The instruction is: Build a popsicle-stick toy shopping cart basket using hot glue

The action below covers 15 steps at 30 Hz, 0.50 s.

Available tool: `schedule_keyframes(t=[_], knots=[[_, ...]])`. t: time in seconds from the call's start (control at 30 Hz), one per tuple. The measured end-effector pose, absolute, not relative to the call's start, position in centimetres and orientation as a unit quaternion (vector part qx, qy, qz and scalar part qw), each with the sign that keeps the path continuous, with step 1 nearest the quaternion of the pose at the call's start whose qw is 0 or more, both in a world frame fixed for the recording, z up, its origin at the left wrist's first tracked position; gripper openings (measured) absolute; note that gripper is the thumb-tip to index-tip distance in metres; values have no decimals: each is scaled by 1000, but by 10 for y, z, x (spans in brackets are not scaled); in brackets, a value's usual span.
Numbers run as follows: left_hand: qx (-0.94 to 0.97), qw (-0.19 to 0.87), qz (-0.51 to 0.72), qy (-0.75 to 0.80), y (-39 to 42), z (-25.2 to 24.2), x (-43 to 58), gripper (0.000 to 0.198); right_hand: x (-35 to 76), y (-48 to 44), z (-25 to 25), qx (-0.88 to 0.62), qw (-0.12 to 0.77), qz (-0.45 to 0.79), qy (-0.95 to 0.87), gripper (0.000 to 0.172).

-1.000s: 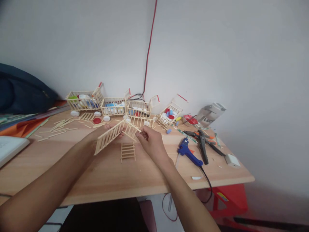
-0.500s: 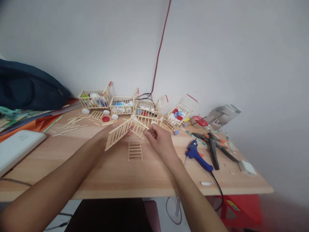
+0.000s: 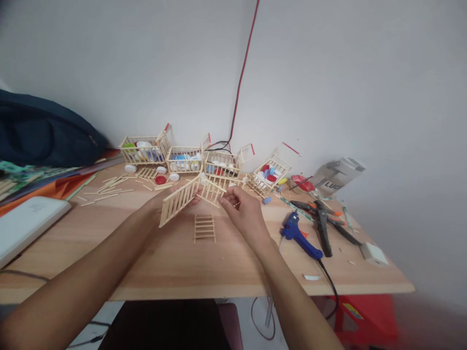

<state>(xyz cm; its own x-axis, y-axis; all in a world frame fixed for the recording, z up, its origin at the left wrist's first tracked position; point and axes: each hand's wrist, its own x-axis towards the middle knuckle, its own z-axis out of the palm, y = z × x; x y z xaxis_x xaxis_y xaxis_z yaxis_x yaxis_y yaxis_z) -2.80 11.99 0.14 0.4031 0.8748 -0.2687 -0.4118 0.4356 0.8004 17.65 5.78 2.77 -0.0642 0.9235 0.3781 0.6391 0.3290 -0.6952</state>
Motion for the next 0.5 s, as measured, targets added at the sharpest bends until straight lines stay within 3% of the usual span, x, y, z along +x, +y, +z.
schedule_keyframes(t=[0.5], knots=[[326, 770, 427, 343, 113, 3, -23, 24, 174, 57, 34, -553, 416, 142, -708, 20]])
